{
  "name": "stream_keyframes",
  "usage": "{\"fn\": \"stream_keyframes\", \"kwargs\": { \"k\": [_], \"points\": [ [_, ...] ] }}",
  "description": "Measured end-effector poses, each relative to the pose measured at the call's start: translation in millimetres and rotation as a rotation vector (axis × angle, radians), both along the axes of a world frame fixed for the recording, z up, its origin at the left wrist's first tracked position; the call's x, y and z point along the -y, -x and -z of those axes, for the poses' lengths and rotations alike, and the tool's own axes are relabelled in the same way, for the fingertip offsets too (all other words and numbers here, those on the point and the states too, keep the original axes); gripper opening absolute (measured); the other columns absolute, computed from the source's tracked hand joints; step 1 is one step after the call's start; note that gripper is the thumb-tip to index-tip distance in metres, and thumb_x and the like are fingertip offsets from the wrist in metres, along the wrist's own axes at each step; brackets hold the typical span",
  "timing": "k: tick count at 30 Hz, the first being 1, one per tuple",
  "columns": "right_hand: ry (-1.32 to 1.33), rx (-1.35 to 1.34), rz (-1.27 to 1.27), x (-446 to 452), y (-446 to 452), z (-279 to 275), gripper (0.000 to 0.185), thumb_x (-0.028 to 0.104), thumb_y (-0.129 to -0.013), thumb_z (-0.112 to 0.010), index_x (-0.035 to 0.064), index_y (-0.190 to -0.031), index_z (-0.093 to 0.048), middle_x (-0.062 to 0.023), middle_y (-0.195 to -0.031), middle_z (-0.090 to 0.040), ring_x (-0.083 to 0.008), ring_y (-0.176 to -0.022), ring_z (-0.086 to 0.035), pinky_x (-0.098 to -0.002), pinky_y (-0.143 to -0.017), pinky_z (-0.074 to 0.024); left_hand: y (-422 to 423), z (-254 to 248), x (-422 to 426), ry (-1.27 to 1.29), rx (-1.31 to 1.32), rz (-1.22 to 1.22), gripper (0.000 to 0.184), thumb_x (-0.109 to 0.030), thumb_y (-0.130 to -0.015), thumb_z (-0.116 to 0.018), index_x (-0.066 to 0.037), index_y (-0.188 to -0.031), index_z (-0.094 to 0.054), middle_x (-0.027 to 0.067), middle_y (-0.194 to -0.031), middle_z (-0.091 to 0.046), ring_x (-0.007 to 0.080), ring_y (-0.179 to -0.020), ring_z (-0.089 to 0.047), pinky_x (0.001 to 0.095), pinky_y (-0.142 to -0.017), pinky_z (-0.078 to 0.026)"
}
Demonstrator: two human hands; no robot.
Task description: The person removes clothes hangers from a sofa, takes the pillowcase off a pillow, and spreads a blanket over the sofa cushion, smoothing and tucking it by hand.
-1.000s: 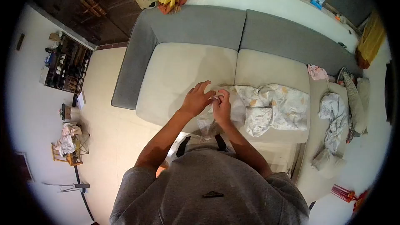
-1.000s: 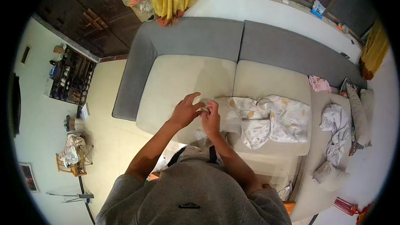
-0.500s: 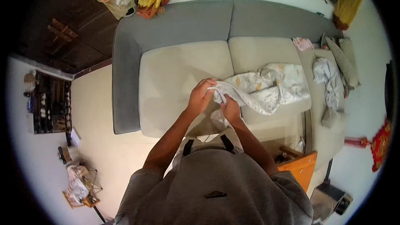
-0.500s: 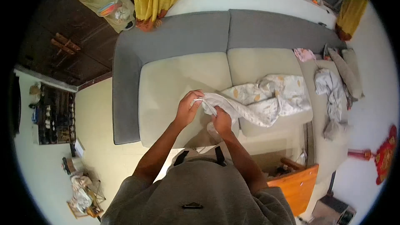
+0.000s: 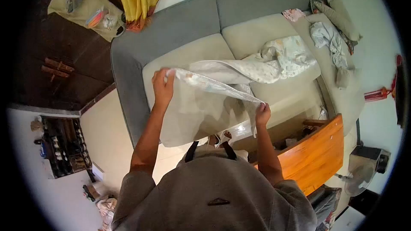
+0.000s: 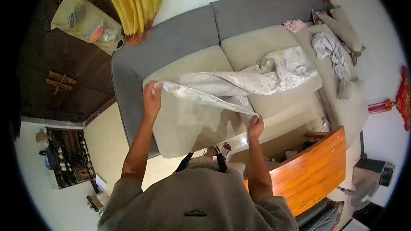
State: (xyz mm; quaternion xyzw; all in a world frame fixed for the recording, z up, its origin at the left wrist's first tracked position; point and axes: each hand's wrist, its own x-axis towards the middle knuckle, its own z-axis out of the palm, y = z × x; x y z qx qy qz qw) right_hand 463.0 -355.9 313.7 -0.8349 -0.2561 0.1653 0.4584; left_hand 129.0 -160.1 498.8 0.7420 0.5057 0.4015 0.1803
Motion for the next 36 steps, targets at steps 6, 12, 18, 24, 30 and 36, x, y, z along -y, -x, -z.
{"fn": "stream_keyframes", "kwargs": {
  "k": [6, 12, 18, 24, 30, 36],
  "points": [
    [-0.257, -0.096, -0.164, 7, 31, -2, 0.022, 0.016, -0.092, -0.049, -0.0029, -0.085, -0.057, -0.0196, -0.071, -0.055, -0.0283, -0.062, -0.051, -0.0376, -0.061, -0.0425, 10, 63, 58, 0.123, -0.524, 0.278, 0.043, -0.014, -0.075, -0.071, -0.006, -0.113, -0.052, 0.0136, -0.112, -0.056, 0.0326, -0.109, -0.051, 0.0481, -0.100, -0.031],
    [-0.130, -0.268, -0.592, 3, 127, -104, 0.019, 0.016, -0.090, -0.056, -0.0028, -0.094, -0.061, -0.0120, -0.073, -0.061, -0.0132, -0.063, -0.054, -0.0286, -0.059, -0.0457, -40, 56, 115, 0.275, -0.198, 0.692, 0.071, -0.016, -0.069, -0.074, -0.001, -0.130, -0.043, 0.0211, -0.129, -0.049, 0.0368, -0.120, -0.046, 0.0430, -0.101, -0.036],
    [-0.106, -0.103, -0.760, 4, 192, -133, 0.026, 0.020, -0.079, -0.070, 0.0057, -0.099, -0.064, -0.0176, -0.071, -0.062, -0.0316, -0.062, -0.062, -0.0368, -0.058, -0.0474, 5, 69, 101, 0.668, -0.183, 0.653, 0.029, -0.009, -0.071, -0.068, 0.002, -0.095, -0.056, 0.0185, -0.086, -0.063, 0.0266, -0.083, -0.062, 0.0344, -0.074, -0.048],
    [-0.012, 0.188, -0.467, 16, 270, -113, 0.034, 0.004, -0.076, -0.063, 0.0076, -0.109, -0.061, -0.0181, -0.095, -0.064, -0.0346, -0.085, -0.062, -0.0389, -0.075, -0.0496, 74, 41, 94, 0.479, 0.380, 0.579, 0.023, -0.003, -0.071, -0.068, -0.002, -0.084, -0.049, 0.0062, -0.073, -0.055, 0.0150, -0.068, -0.053, 0.0284, -0.063, -0.045],
    [-0.400, -0.139, -0.135, 3, 308, -144, 0.035, -0.011, -0.073, -0.042, -0.0014, -0.101, -0.059, -0.0130, -0.091, -0.066, -0.0186, -0.084, -0.063, -0.0314, -0.076, -0.0493, 158, 52, 75, 0.643, -0.165, 0.786, 0.024, -0.008, -0.072, -0.068, -0.003, -0.093, -0.058, 0.0158, -0.097, -0.065, 0.0340, -0.093, -0.063, 0.0426, -0.077, -0.049],
    [-0.340, 0.077, -0.279, -7, 351, -188, 0.030, -0.009, -0.076, -0.044, 0.0002, -0.101, -0.058, -0.0105, -0.083, -0.063, -0.0134, -0.078, -0.058, -0.0250, -0.073, -0.0452, 179, 127, 77, 0.682, -0.376, 0.659, 0.029, -0.003, -0.071, -0.061, -0.006, -0.100, -0.065, 0.0198, -0.097, -0.064, 0.0377, -0.093, -0.061, 0.0444, -0.080, -0.049]
  ]
}}
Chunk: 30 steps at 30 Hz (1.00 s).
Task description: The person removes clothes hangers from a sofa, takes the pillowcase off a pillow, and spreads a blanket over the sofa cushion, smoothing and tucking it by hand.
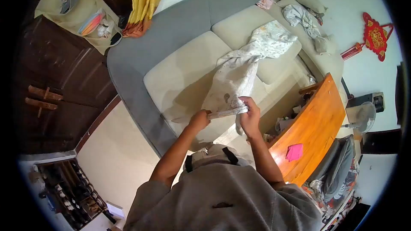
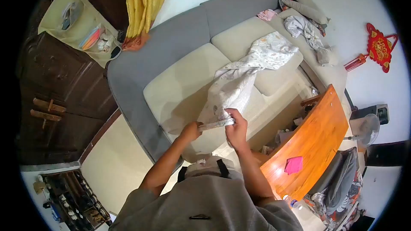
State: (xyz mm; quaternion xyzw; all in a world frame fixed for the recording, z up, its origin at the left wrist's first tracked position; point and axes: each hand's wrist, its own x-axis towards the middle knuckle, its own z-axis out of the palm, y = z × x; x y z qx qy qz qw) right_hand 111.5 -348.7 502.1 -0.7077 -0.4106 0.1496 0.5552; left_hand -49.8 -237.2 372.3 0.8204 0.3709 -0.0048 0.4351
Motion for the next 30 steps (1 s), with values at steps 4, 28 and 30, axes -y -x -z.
{"fn": "stream_keyframes", "kwargs": {
  "k": [4, 28, 30],
  "points": [
    [-0.171, -0.239, 0.185, -9, -21, 14, 0.024, -0.007, -0.078, -0.050, 0.0003, -0.099, -0.060, -0.0068, -0.081, -0.064, -0.0084, -0.075, -0.055, -0.0235, -0.068, -0.0447, 35, 42, -27, -0.118, 0.039, -0.150, 0.029, -0.003, -0.074, -0.056, -0.004, -0.102, -0.062, 0.0212, -0.094, -0.064, 0.0385, -0.092, -0.061, 0.0450, -0.079, -0.048],
    [0.208, 0.142, 0.274, 10, 86, 143, 0.031, -0.003, -0.071, -0.057, 0.0029, -0.100, -0.065, -0.0128, -0.068, -0.063, -0.0161, -0.059, -0.057, -0.0276, -0.058, -0.0455, 246, 18, -135, -0.371, 0.068, -0.085, 0.036, 0.007, -0.068, -0.063, -0.010, -0.100, -0.060, 0.0118, -0.101, -0.063, 0.0339, -0.094, -0.061, 0.0399, -0.078, -0.050],
    [0.373, 0.061, 0.353, 27, 130, 103, 0.031, -0.005, -0.071, -0.057, 0.0021, -0.100, -0.065, -0.0116, -0.071, -0.063, -0.0144, -0.063, -0.058, -0.0264, -0.061, -0.0456, 269, 32, -138, -0.377, -0.016, 0.001, 0.035, 0.007, -0.070, -0.057, -0.009, -0.100, -0.063, 0.0138, -0.101, -0.062, 0.0353, -0.097, -0.058, 0.0393, -0.078, -0.047]
  ]
}}
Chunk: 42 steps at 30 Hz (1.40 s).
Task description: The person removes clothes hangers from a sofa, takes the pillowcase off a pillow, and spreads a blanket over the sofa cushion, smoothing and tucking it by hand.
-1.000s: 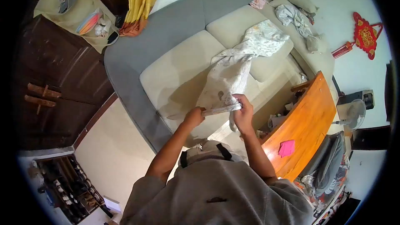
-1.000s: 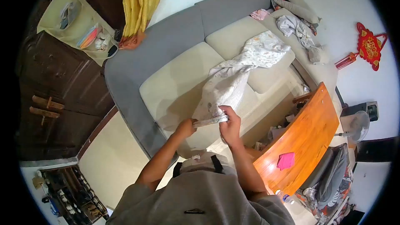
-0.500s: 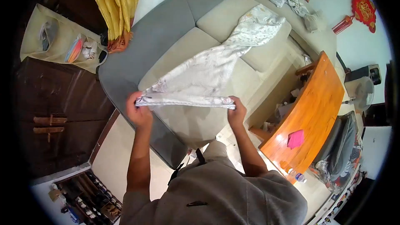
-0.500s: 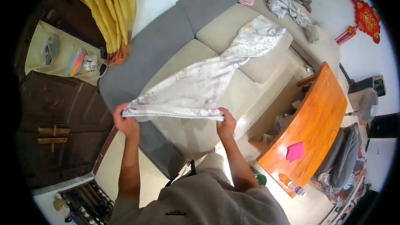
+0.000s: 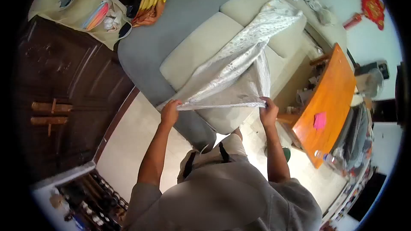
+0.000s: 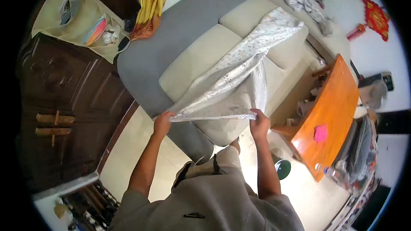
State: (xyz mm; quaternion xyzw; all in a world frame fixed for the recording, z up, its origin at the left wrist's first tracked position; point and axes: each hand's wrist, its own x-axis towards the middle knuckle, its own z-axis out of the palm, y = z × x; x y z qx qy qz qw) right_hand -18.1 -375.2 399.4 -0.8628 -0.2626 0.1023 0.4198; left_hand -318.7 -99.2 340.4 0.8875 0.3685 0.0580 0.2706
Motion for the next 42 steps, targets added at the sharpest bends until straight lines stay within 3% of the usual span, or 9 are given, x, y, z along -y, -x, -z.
{"fn": "stream_keyframes", "kwargs": {
  "k": [8, 12, 16, 19, 23, 28, 32, 39, 42],
  "points": [
    [-0.064, 0.184, 0.339, 67, 101, -60, 0.028, -0.006, -0.073, -0.059, 0.0029, -0.099, -0.066, -0.0099, -0.073, -0.065, -0.0137, -0.066, -0.059, -0.0267, -0.063, -0.0465, -32, 35, 0, 0.351, 0.565, -0.441, 0.026, -0.012, -0.083, -0.053, 0.003, -0.103, -0.060, 0.0199, -0.095, -0.062, 0.0346, -0.089, -0.059, 0.0396, -0.081, -0.045],
    [-0.082, 0.243, 0.515, 90, 115, -70, 0.025, -0.004, -0.075, -0.059, 0.0019, -0.099, -0.066, -0.0116, -0.080, -0.068, -0.0157, -0.074, -0.064, -0.0264, -0.069, -0.0483, -101, 15, 2, 0.362, 0.808, -0.328, 0.027, -0.020, -0.085, -0.059, 0.003, -0.098, -0.058, 0.0194, -0.091, -0.062, 0.0313, -0.086, -0.060, 0.0391, -0.078, -0.045],
    [-0.091, 0.164, 0.689, 124, 119, -39, 0.026, -0.006, -0.074, -0.056, -0.0005, -0.098, -0.065, -0.0138, -0.082, -0.067, -0.0170, -0.080, -0.064, -0.0279, -0.075, -0.0486, -112, -71, 4, 0.242, 0.235, 0.192, 0.015, -0.005, -0.077, -0.067, -0.001, -0.088, -0.058, 0.0127, -0.084, -0.062, 0.0259, -0.079, -0.062, 0.0372, -0.070, -0.047],
    [-0.144, 0.066, 0.781, 132, 122, -6, 0.024, -0.005, -0.074, -0.057, -0.0011, -0.096, -0.065, -0.0131, -0.080, -0.067, -0.0172, -0.080, -0.064, -0.0284, -0.076, -0.0487, -85, -18, -27, -0.006, 0.242, 0.550, 0.010, 0.000, -0.076, -0.062, -0.003, -0.085, -0.059, 0.0122, -0.081, -0.060, 0.0292, -0.078, -0.061, 0.0396, -0.070, -0.047],
    [-0.189, -0.009, 0.726, 118, 115, 28, 0.023, 0.001, -0.069, -0.065, 0.0004, -0.092, -0.066, -0.0109, -0.074, -0.064, -0.0136, -0.061, -0.054, -0.0269, -0.059, -0.0452, -56, -29, -45, -0.149, 0.183, 0.299, 0.022, 0.005, -0.077, -0.053, -0.003, -0.097, -0.060, 0.0152, -0.094, -0.058, 0.0323, -0.092, -0.057, 0.0398, -0.076, -0.046],
    [0.035, 0.263, 0.566, 75, 89, 31, 0.023, -0.005, -0.080, -0.051, 0.0004, -0.101, -0.060, -0.0151, -0.094, -0.061, -0.0297, -0.086, -0.061, -0.0339, -0.077, -0.0472, -85, -18, -54, 0.026, 0.405, 0.086, 0.023, 0.004, -0.085, -0.044, 0.002, -0.105, -0.054, 0.0159, -0.101, -0.056, 0.0313, -0.097, -0.055, 0.0347, -0.086, -0.043],
    [-0.427, -0.202, 0.621, 34, 76, 51, 0.022, 0.003, -0.088, -0.041, 0.0002, -0.103, -0.057, -0.0107, -0.093, -0.059, -0.0168, -0.087, -0.055, -0.0320, -0.080, -0.0441, -126, -28, -42, 0.273, 0.505, -0.124, 0.021, 0.000, -0.088, -0.041, 0.000, -0.104, -0.053, 0.0126, -0.095, -0.058, 0.0243, -0.092, -0.056, 0.0317, -0.083, -0.042],
    [-0.526, -0.146, 0.994, -8, 85, 84, 0.023, 0.010, -0.087, -0.036, -0.0002, -0.093, -0.056, -0.0068, -0.082, -0.057, -0.0153, -0.076, -0.052, -0.0293, -0.072, -0.0436, -119, 23, -112, 0.246, 0.170, 0.196, 0.020, -0.017, -0.077, -0.064, -0.004, -0.090, -0.057, 0.0159, -0.079, -0.063, 0.0358, -0.076, -0.061, 0.0412, -0.068, -0.047],
    [0.083, -0.153, 0.664, -12, 125, 77, 0.023, 0.018, -0.080, -0.059, 0.0033, -0.097, -0.061, -0.0110, -0.086, -0.063, -0.0237, -0.077, -0.059, -0.0330, -0.073, -0.0461, -88, 29, -165, 0.143, -0.196, 0.581, 0.028, -0.024, -0.068, -0.074, -0.007, -0.087, -0.062, 0.0171, -0.081, -0.065, 0.0380, -0.078, -0.062, 0.0436, -0.067, -0.048]
  ]
}}
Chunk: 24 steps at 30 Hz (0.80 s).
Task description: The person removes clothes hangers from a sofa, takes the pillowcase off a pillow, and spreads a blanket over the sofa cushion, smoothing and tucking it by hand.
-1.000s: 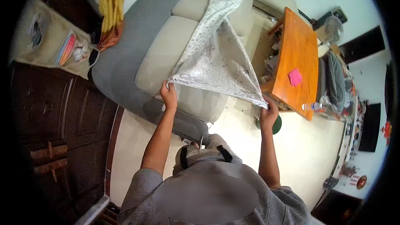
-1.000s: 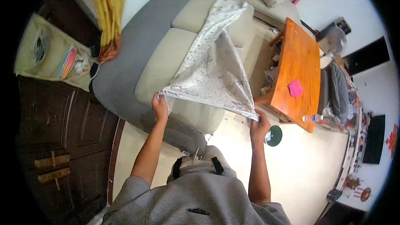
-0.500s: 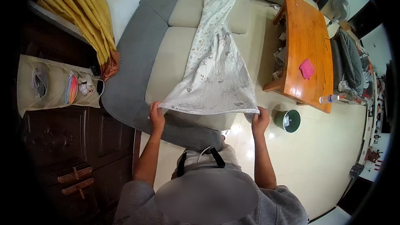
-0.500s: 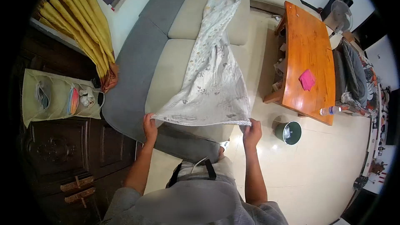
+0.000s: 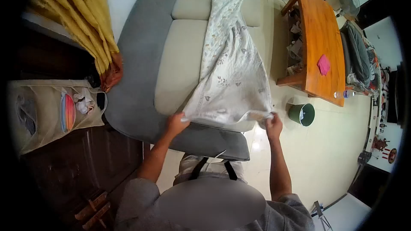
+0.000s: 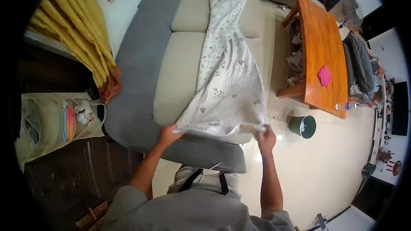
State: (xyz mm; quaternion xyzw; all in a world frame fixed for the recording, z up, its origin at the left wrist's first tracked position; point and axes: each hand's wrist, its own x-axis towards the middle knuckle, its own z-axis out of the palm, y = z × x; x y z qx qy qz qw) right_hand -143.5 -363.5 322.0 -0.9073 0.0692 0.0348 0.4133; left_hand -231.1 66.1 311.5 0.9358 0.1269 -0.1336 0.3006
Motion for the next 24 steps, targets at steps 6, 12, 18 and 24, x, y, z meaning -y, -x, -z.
{"fn": "stream_keyframes", "kwargs": {
  "k": [6, 12, 18, 24],
  "points": [
    [0.518, -0.247, -0.469, -21, 58, 24, 0.033, 0.033, -0.065, -0.078, 0.0169, -0.092, -0.069, -0.0116, -0.086, -0.062, -0.0313, -0.084, -0.060, -0.0456, -0.075, -0.0450, 25, 17, -61, -0.222, -0.188, 0.175, 0.031, -0.022, -0.066, -0.075, -0.007, -0.091, -0.065, 0.0183, -0.088, -0.065, 0.0366, -0.085, -0.062, 0.0445, -0.073, -0.049],
    [0.362, 0.448, -0.006, -63, -100, -65, 0.018, 0.017, -0.067, -0.073, 0.0061, -0.078, -0.063, -0.0152, -0.078, -0.058, -0.0346, -0.078, -0.057, -0.0476, -0.069, -0.0431, -156, -95, -86, -0.454, 0.284, -0.199, 0.026, -0.007, -0.067, -0.073, -0.005, -0.092, -0.064, 0.0111, -0.095, -0.063, 0.0330, -0.093, -0.059, 0.0443, -0.076, -0.046],
    [0.437, 0.833, 0.157, -76, -116, -135, 0.025, 0.012, -0.061, -0.075, 0.0124, -0.084, -0.066, -0.0045, -0.077, -0.050, -0.0236, -0.078, -0.051, -0.0375, -0.074, -0.0356, -173, -165, -89, -0.548, 0.924, 0.033, 0.024, -0.004, -0.057, -0.071, -0.007, -0.077, -0.059, 0.0069, -0.082, -0.057, 0.0287, -0.082, -0.054, 0.0407, -0.073, -0.040],
    [0.465, 0.391, -0.069, -54, -66, 43, 0.029, 0.013, -0.056, -0.078, 0.0119, -0.082, -0.065, -0.0042, -0.075, -0.049, -0.0240, -0.077, -0.051, -0.0369, -0.073, -0.0362, -101, 39, -109, -0.450, 0.489, 0.264, 0.023, -0.002, -0.058, -0.070, -0.007, -0.077, -0.057, 0.0068, -0.079, -0.052, 0.0281, -0.081, -0.051, 0.0392, -0.071, -0.039]
  ]
}}
